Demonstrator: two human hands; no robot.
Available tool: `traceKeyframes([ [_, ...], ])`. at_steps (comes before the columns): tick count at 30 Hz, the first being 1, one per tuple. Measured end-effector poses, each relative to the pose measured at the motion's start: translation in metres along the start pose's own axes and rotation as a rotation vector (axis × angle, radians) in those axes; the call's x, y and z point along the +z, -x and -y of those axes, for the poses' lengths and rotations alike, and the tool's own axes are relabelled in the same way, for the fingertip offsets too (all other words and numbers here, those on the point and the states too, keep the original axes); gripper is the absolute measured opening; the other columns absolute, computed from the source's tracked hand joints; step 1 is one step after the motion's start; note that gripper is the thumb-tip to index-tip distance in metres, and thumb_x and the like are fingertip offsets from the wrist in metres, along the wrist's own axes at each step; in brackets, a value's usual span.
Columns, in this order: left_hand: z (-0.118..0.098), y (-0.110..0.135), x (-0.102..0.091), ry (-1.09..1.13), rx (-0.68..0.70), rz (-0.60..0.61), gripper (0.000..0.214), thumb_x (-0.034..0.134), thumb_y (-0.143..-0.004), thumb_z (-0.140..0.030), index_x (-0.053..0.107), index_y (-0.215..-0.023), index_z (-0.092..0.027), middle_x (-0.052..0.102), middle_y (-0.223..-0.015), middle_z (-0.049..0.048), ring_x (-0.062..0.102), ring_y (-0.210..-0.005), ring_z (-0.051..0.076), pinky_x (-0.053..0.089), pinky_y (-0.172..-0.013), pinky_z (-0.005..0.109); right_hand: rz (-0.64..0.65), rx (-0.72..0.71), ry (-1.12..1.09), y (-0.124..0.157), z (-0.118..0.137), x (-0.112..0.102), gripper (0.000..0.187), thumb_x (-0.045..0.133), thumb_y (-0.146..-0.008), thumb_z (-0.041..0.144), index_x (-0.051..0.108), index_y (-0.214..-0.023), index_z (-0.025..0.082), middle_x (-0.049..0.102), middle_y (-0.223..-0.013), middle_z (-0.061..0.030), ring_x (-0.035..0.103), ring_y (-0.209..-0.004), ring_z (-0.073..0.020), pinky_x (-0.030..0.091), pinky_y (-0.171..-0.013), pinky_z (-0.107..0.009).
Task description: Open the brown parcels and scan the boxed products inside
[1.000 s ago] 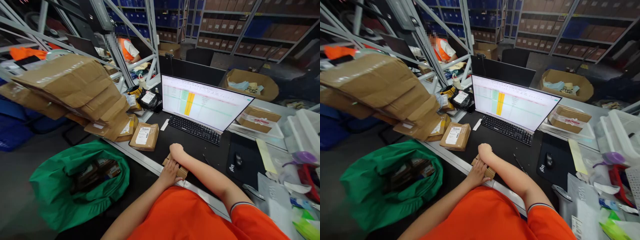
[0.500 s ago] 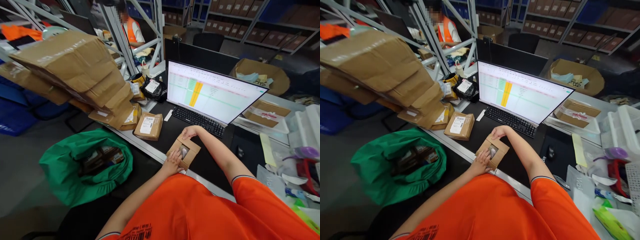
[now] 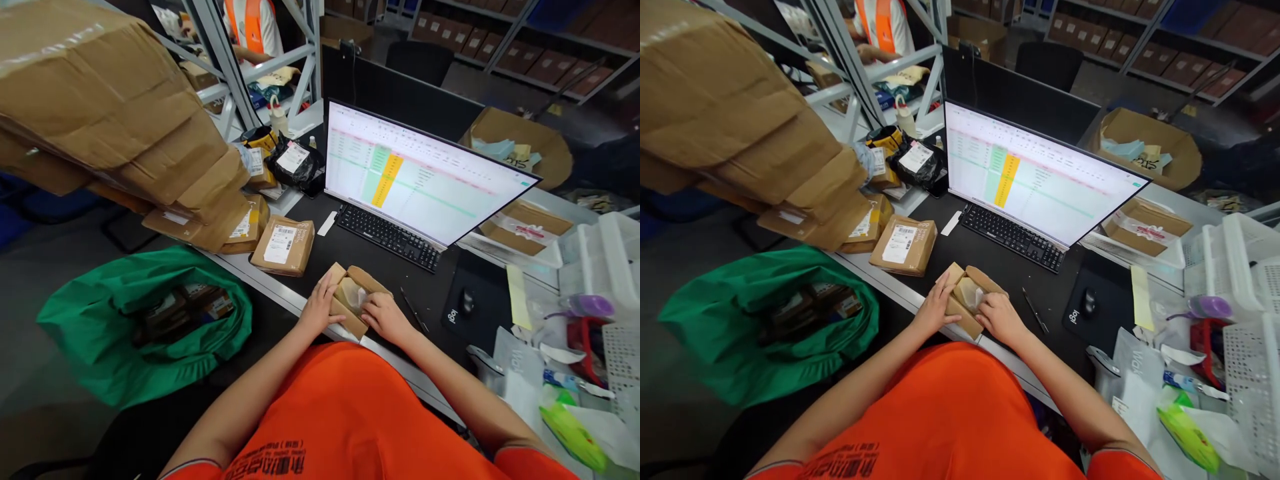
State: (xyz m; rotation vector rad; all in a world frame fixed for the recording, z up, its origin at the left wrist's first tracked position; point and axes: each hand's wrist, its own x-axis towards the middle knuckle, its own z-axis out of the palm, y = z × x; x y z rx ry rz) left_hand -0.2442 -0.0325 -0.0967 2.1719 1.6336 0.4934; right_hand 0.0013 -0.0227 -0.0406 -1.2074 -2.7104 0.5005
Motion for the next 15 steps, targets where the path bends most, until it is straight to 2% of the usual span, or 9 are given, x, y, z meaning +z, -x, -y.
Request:
traceKeyframes([
  [4, -0.004, -0.002, 0.011, 0.032, -0.111, 0.044, 0.092, 0.087, -0.071, -0.044, 0.039, -0.147, -0.023, 0.014, -0.166, 0.0211, 0.058, -0.129, 0.039, 0.054, -0.100, 0.049, -0.130, 0.175, 0.001, 0.025, -0.012, 0.004, 0.038, 0.040, -0.102, 0.032, 0.068, -0.079, 0.018, 0.061, -0.087, -0.0086, 0.052, -0.089, -0.0206, 0.037, -0.083, -0.036],
  [6, -0.006, -0.003, 0.011, 0.012, -0.140, 0.075, 0.091, 0.087, -0.071, -0.043, 0.040, -0.147, -0.024, 0.016, -0.166, 0.0215, 0.063, -0.122, 0.039, 0.055, -0.097, 0.049, -0.101, 0.242, 0.029, 0.033, -0.014, 0.006, 0.037, 0.044, -0.100, 0.032, 0.064, -0.072, 0.018, 0.060, -0.080, -0.0067, 0.052, -0.084, -0.0198, 0.036, -0.079, -0.034],
  [8, -0.007, -0.003, 0.011, 0.034, -0.142, 0.079, 0.093, 0.088, -0.070, -0.041, 0.040, -0.147, -0.024, 0.017, -0.165, 0.0214, 0.060, -0.125, 0.040, 0.055, -0.099, 0.050, -0.020, 0.276, 0.058, 0.034, -0.012, 0.006, 0.031, 0.049, -0.098, 0.030, 0.063, -0.072, 0.018, 0.062, -0.081, -0.0061, 0.054, -0.082, -0.0193, 0.036, -0.076, -0.033],
  [10, -0.006, -0.002, 0.014, 0.092, -0.135, 0.052, 0.096, 0.090, -0.068, -0.038, 0.038, -0.148, -0.025, 0.016, -0.166, 0.0200, 0.054, -0.134, 0.040, 0.053, -0.103, 0.049, 0.019, 0.347, 0.097, 0.023, -0.005, 0.006, 0.022, 0.053, -0.096, 0.030, 0.067, -0.085, 0.018, 0.066, -0.090, -0.0075, 0.058, -0.085, -0.0201, 0.037, -0.077, -0.033],
  [12, -0.006, -0.001, 0.017, 0.134, -0.132, 0.027, 0.100, 0.091, -0.066, -0.035, 0.035, -0.149, -0.027, 0.013, -0.166, 0.0190, 0.050, -0.137, 0.039, 0.053, -0.104, 0.049, 0.025, 0.471, 0.107, 0.003, 0.003, 0.006, 0.022, 0.058, -0.093, 0.034, 0.069, -0.097, 0.015, 0.067, -0.099, -0.0125, 0.062, -0.088, -0.0230, 0.039, -0.078, -0.035],
  [13, -0.006, -0.001, 0.017, 0.140, -0.131, 0.025, 0.101, 0.091, -0.066, -0.034, 0.035, -0.149, -0.028, 0.011, -0.167, 0.0192, 0.050, -0.138, 0.039, 0.053, -0.104, 0.049, 0.024, 0.532, 0.090, -0.008, 0.006, 0.006, 0.025, 0.060, -0.091, 0.035, 0.070, -0.098, 0.013, 0.067, -0.101, -0.0158, 0.063, -0.088, -0.0250, 0.041, -0.078, -0.036],
  [15, -0.007, -0.001, 0.016, 0.129, -0.128, 0.044, 0.100, 0.090, -0.067, -0.034, 0.034, -0.150, -0.027, 0.009, -0.167, 0.0205, 0.049, -0.138, 0.040, 0.052, -0.104, 0.051, 0.020, 0.607, 0.027, -0.029, 0.009, 0.008, 0.024, 0.061, -0.089, 0.031, 0.071, -0.086, 0.010, 0.066, -0.097, -0.0204, 0.064, -0.087, -0.0276, 0.042, -0.080, -0.039],
])
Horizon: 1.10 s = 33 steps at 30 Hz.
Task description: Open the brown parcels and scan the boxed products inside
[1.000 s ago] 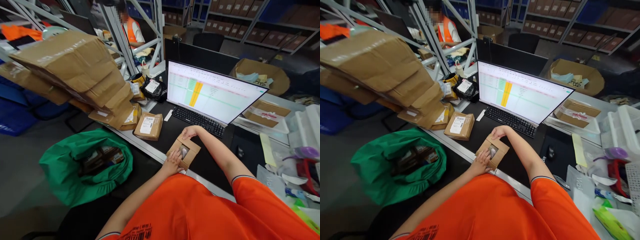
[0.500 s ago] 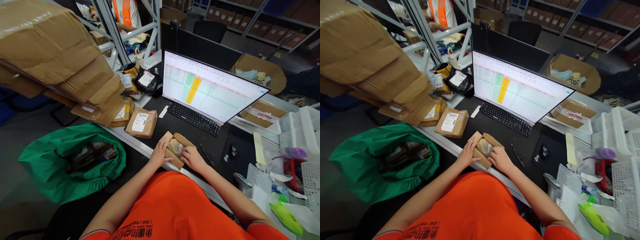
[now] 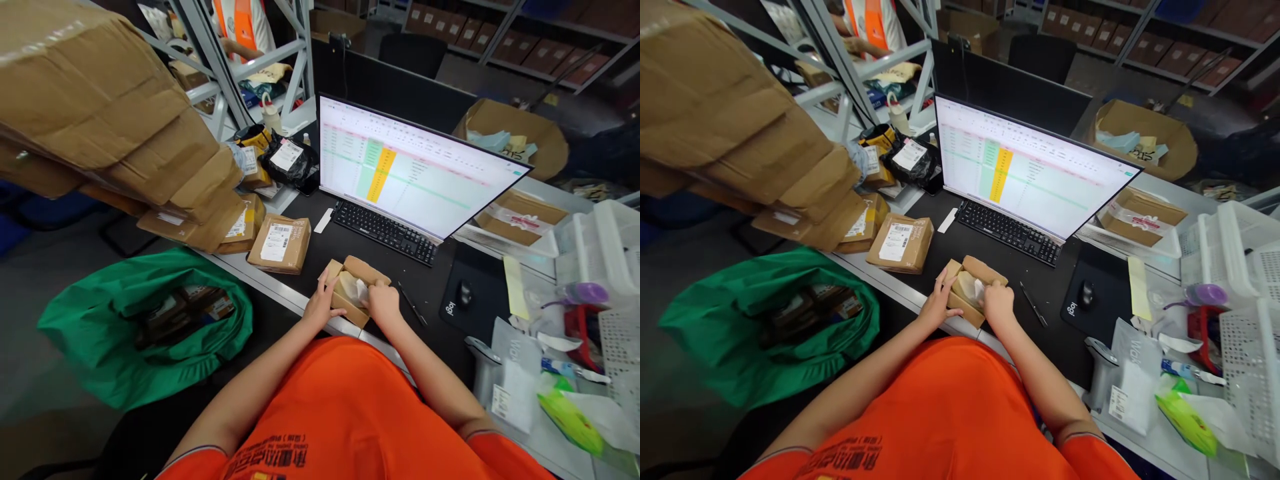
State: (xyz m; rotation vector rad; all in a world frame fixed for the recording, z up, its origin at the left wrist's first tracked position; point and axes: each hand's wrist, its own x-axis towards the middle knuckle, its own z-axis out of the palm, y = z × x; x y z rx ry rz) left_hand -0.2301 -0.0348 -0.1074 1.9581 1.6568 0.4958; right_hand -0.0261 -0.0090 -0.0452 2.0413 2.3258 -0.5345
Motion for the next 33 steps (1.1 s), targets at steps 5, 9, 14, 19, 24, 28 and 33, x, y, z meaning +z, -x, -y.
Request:
traceKeyframes([
  [5, -0.011, 0.002, -0.013, -0.059, 0.002, 0.031, 0.099, 0.088, -0.069, -0.041, 0.035, -0.151, -0.022, 0.012, -0.166, 0.0231, 0.052, -0.134, 0.041, 0.050, -0.105, 0.052, -0.094, -0.028, -0.235, -0.016, -0.004, -0.005, 0.024, 0.052, -0.092, 0.031, 0.066, -0.080, 0.016, 0.066, -0.096, -0.0132, 0.062, -0.095, -0.0228, 0.046, -0.088, -0.034],
  [9, -0.025, 0.005, -0.028, -0.131, -0.022, -0.051, 0.097, 0.086, -0.071, -0.047, 0.038, -0.150, -0.019, 0.028, -0.163, 0.0208, 0.049, -0.135, 0.041, 0.037, -0.113, 0.060, -0.233, 0.007, -0.460, -0.006, -0.027, -0.024, 0.041, 0.023, -0.101, 0.043, 0.056, -0.095, 0.019, 0.065, -0.099, -0.0090, 0.060, -0.092, -0.0184, 0.050, -0.079, -0.029],
  [14, -0.054, 0.007, -0.055, -0.039, 0.020, -0.265, 0.070, 0.065, -0.086, -0.059, 0.052, -0.141, -0.018, 0.037, -0.160, 0.0167, 0.031, -0.147, 0.041, 0.015, -0.122, 0.065, -0.368, 0.084, -1.043, 0.012, -0.039, -0.054, 0.041, 0.034, -0.095, 0.064, 0.042, -0.090, 0.024, 0.057, -0.078, 0.0016, 0.052, -0.064, -0.0132, 0.046, -0.060, -0.024],
  [19, -0.087, 0.001, -0.071, 0.690, 0.037, -0.055, 0.074, 0.067, -0.085, -0.059, 0.051, -0.142, -0.015, 0.058, -0.141, 0.0183, 0.060, -0.124, 0.033, 0.047, -0.107, 0.051, -0.289, 0.045, -1.472, 0.027, -0.027, -0.070, 0.044, 0.060, -0.083, 0.066, 0.041, -0.087, 0.026, 0.056, -0.075, 0.0039, 0.053, -0.061, -0.0123, 0.046, -0.057, -0.023],
  [24, -0.100, 0.001, -0.062, 1.216, -0.252, 0.154, 0.077, 0.075, -0.074, -0.068, 0.063, -0.126, -0.014, 0.070, -0.125, 0.0153, 0.068, -0.111, 0.032, 0.057, -0.091, 0.044, -0.147, 0.012, -1.464, 0.036, -0.025, -0.066, 0.057, 0.072, -0.073, 0.067, 0.048, -0.104, 0.025, 0.068, -0.105, -0.0056, 0.066, -0.094, -0.0212, 0.057, -0.076, -0.032],
  [28, -0.103, 0.008, -0.058, 1.268, -0.355, 0.082, 0.077, 0.078, -0.068, -0.071, 0.067, -0.118, -0.014, 0.072, -0.120, 0.0143, 0.068, -0.110, 0.030, 0.056, -0.091, 0.037, 0.034, 0.033, -1.369, 0.046, -0.030, -0.059, 0.074, 0.087, -0.062, 0.053, 0.057, -0.121, 0.020, 0.068, -0.121, -0.0095, 0.066, -0.104, -0.0232, 0.057, -0.085, -0.032],
  [33, -0.106, 0.012, -0.054, 1.289, -0.424, 0.075, 0.076, 0.080, -0.064, -0.072, 0.071, -0.109, -0.011, 0.075, -0.110, 0.0146, 0.071, -0.102, 0.029, 0.057, -0.085, 0.035, 0.154, 0.202, -1.635, 0.057, -0.030, -0.056, 0.058, 0.088, -0.062, 0.055, 0.068, -0.099, 0.015, 0.075, -0.085, -0.0071, 0.067, -0.067, -0.0184, 0.057, -0.061, -0.029],
])
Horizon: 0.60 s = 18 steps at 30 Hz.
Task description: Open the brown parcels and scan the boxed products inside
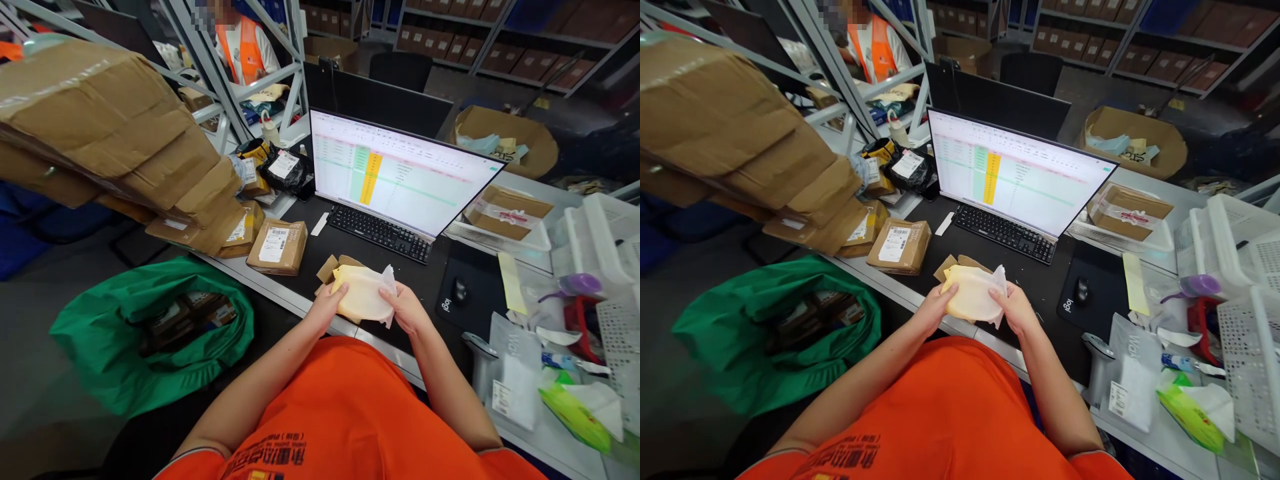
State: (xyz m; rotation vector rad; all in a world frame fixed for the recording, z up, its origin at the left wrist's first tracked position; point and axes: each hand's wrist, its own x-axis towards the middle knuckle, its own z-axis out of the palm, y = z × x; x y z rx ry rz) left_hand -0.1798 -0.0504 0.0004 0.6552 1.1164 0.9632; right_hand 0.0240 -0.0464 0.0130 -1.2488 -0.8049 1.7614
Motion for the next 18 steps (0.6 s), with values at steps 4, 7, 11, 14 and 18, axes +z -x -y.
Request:
traceKeyframes([
  [4, 0.007, 0.001, 0.003, -0.014, 0.003, -0.025, 0.077, 0.081, -0.061, -0.071, 0.070, -0.105, -0.010, 0.076, -0.103, 0.0147, 0.072, -0.093, 0.027, 0.057, -0.080, 0.034, 0.071, 0.064, -0.038, 0.007, 0.004, -0.007, 0.055, 0.092, -0.056, 0.046, 0.070, -0.096, 0.016, 0.075, -0.083, -0.0062, 0.066, -0.062, -0.0178, 0.056, -0.055, -0.029],
  [7, 0.009, 0.002, 0.005, -0.123, 0.082, 0.008, 0.069, 0.080, -0.068, -0.065, 0.069, -0.108, -0.010, 0.076, -0.103, 0.0133, 0.072, -0.089, 0.025, 0.057, -0.076, 0.033, 0.111, 0.052, 0.053, 0.010, 0.005, -0.014, 0.053, 0.093, -0.052, 0.036, 0.073, -0.096, 0.015, 0.077, -0.086, -0.0057, 0.070, -0.070, -0.0195, 0.058, -0.065, -0.030],
  [11, 0.004, 0.005, 0.005, -0.402, 0.329, 0.124, 0.043, 0.076, -0.078, -0.042, 0.069, -0.110, -0.014, 0.075, -0.109, 0.0113, 0.071, -0.096, 0.025, 0.057, -0.082, 0.034, -0.045, -0.240, 0.374, 0.015, 0.000, -0.019, 0.027, 0.076, -0.069, 0.027, 0.077, -0.093, 0.017, 0.078, -0.090, -0.0057, 0.073, -0.080, -0.0224, 0.059, -0.072, -0.032],
  [14, -0.003, 0.007, 0.004, -0.710, 0.654, 0.236, 0.035, 0.064, -0.084, -0.020, 0.067, -0.118, -0.018, 0.073, -0.122, 0.0108, 0.068, -0.112, 0.025, 0.052, -0.100, 0.041, -0.171, -0.614, 0.599, 0.023, -0.004, -0.023, 0.029, 0.062, -0.077, 0.014, 0.079, -0.099, 0.023, 0.078, -0.103, -0.0039, 0.074, -0.094, -0.0224, 0.059, -0.085, -0.035],
  [18, -0.001, 0.008, 0.003, -1.091, 1.051, 0.290, 0.054, 0.055, -0.085, -0.008, 0.055, -0.137, -0.021, 0.063, -0.139, 0.0121, 0.058, -0.130, 0.025, 0.042, -0.114, 0.051, -0.213, -1.077, 0.701, 0.037, -0.014, -0.037, 0.036, 0.058, -0.082, 0.006, 0.078, -0.104, 0.027, 0.077, -0.110, -0.0029, 0.073, -0.104, -0.0214, 0.059, -0.091, -0.036],
])
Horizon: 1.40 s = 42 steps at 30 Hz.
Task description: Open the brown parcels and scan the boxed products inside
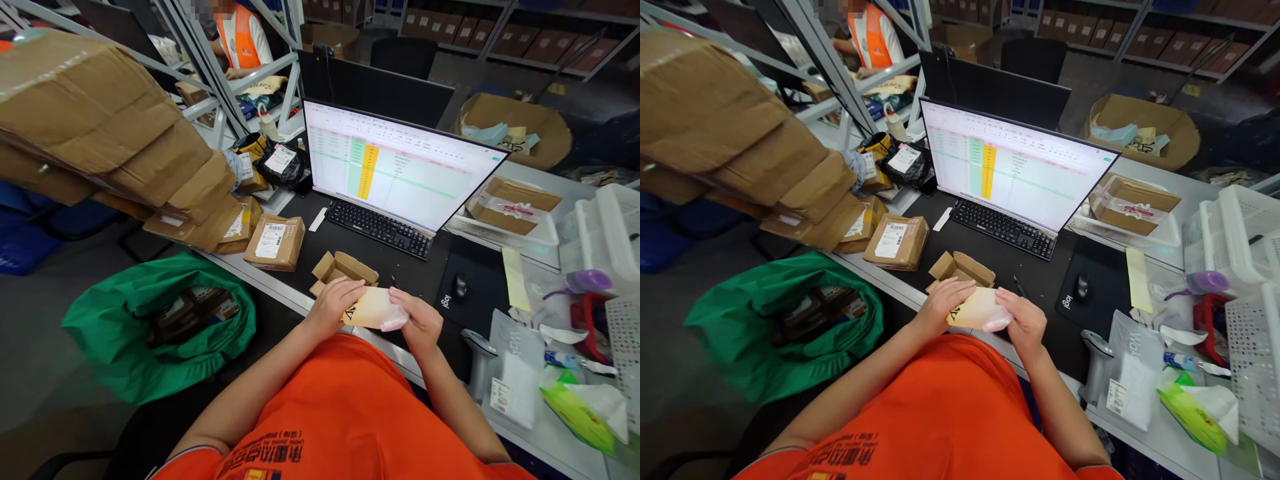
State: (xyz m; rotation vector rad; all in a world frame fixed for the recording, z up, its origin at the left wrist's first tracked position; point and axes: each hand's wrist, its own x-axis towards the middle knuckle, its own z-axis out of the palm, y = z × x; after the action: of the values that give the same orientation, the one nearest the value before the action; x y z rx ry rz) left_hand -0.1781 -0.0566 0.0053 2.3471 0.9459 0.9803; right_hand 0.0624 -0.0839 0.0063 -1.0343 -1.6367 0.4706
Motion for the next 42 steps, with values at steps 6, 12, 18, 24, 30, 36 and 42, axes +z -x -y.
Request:
traceKeyframes([
  [6, 0.002, 0.006, 0.012, -0.143, 0.040, -0.023, 0.043, 0.066, -0.091, -0.028, 0.057, -0.132, -0.018, 0.068, -0.130, 0.0137, 0.064, -0.120, 0.026, 0.050, -0.107, 0.049, -0.222, 0.407, 0.063, 0.047, -0.017, -0.018, 0.016, 0.068, -0.080, 0.021, 0.076, -0.093, 0.019, 0.078, -0.094, -0.0060, 0.074, -0.084, -0.0223, 0.060, -0.074, -0.034],
  [12, 0.006, 0.008, 0.009, -0.062, -0.119, -0.020, 0.020, 0.062, -0.095, -0.028, 0.065, -0.113, -0.018, 0.074, -0.114, 0.0099, 0.069, -0.105, 0.023, 0.058, -0.091, 0.041, -0.285, 1.079, 0.056, 0.087, -0.051, -0.040, 0.059, 0.076, -0.064, 0.064, 0.073, -0.092, 0.011, 0.073, -0.073, -0.0064, 0.062, -0.059, -0.0198, 0.049, -0.051, -0.028],
  [18, 0.022, 0.006, 0.002, -0.057, -0.236, -0.064, 0.015, 0.057, -0.095, -0.022, 0.068, -0.105, -0.020, 0.075, -0.105, 0.0078, 0.070, -0.098, 0.021, 0.058, -0.088, 0.038, -0.017, 1.103, 0.252, 0.120, -0.080, -0.028, 0.083, 0.049, -0.065, 0.090, 0.074, -0.075, 0.012, 0.069, -0.062, -0.0094, 0.062, -0.061, -0.0239, 0.043, -0.055, -0.030],
  [24, 0.057, -0.008, -0.019, -0.062, -0.364, -0.170, 0.017, 0.056, -0.094, -0.025, 0.071, -0.101, -0.020, 0.076, -0.102, 0.0074, 0.071, -0.099, 0.021, 0.058, -0.090, 0.039, -0.024, 1.043, 0.256, 0.118, -0.101, 0.019, 0.086, 0.044, -0.066, 0.093, 0.073, -0.076, 0.013, 0.072, -0.068, -0.0118, 0.064, -0.061, -0.0265, 0.045, -0.057, -0.032],
  [30, 0.130, -0.038, -0.045, -0.082, -0.544, -0.222, 0.023, 0.050, -0.095, -0.028, 0.071, -0.099, -0.018, 0.075, -0.098, 0.0078, 0.072, -0.090, 0.020, 0.059, -0.082, 0.035, 0.135, 0.990, 0.411, 0.114, -0.127, 0.013, 0.069, 0.047, -0.070, 0.087, 0.065, -0.058, 0.021, 0.065, -0.057, -0.0060, 0.062, -0.056, -0.0260, 0.044, -0.054, -0.034],
  [36, 0.218, -0.091, -0.039, -0.224, -0.560, -0.132, 0.020, 0.050, -0.093, -0.018, 0.068, -0.100, -0.013, 0.072, -0.101, 0.0134, 0.070, -0.098, 0.026, 0.056, -0.091, 0.044, 0.064, 0.823, 0.709, 0.069, -0.169, -0.067, 0.065, 0.048, -0.079, 0.073, 0.074, -0.105, 0.020, 0.074, -0.103, -0.0122, 0.069, -0.093, -0.0313, 0.053, -0.084, -0.042],
  [42, 0.261, -0.128, 0.015, -0.302, -0.387, 0.067, 0.034, 0.060, -0.087, -0.016, 0.063, -0.120, -0.012, 0.055, -0.143, 0.0205, 0.049, -0.137, 0.032, 0.039, -0.115, 0.051, -0.163, 0.584, 1.179, 0.040, -0.234, -0.098, 0.079, 0.037, -0.088, 0.064, 0.063, -0.127, 0.000, 0.060, -0.124, -0.0294, 0.057, -0.117, -0.0424, 0.046, -0.099, -0.055],
])
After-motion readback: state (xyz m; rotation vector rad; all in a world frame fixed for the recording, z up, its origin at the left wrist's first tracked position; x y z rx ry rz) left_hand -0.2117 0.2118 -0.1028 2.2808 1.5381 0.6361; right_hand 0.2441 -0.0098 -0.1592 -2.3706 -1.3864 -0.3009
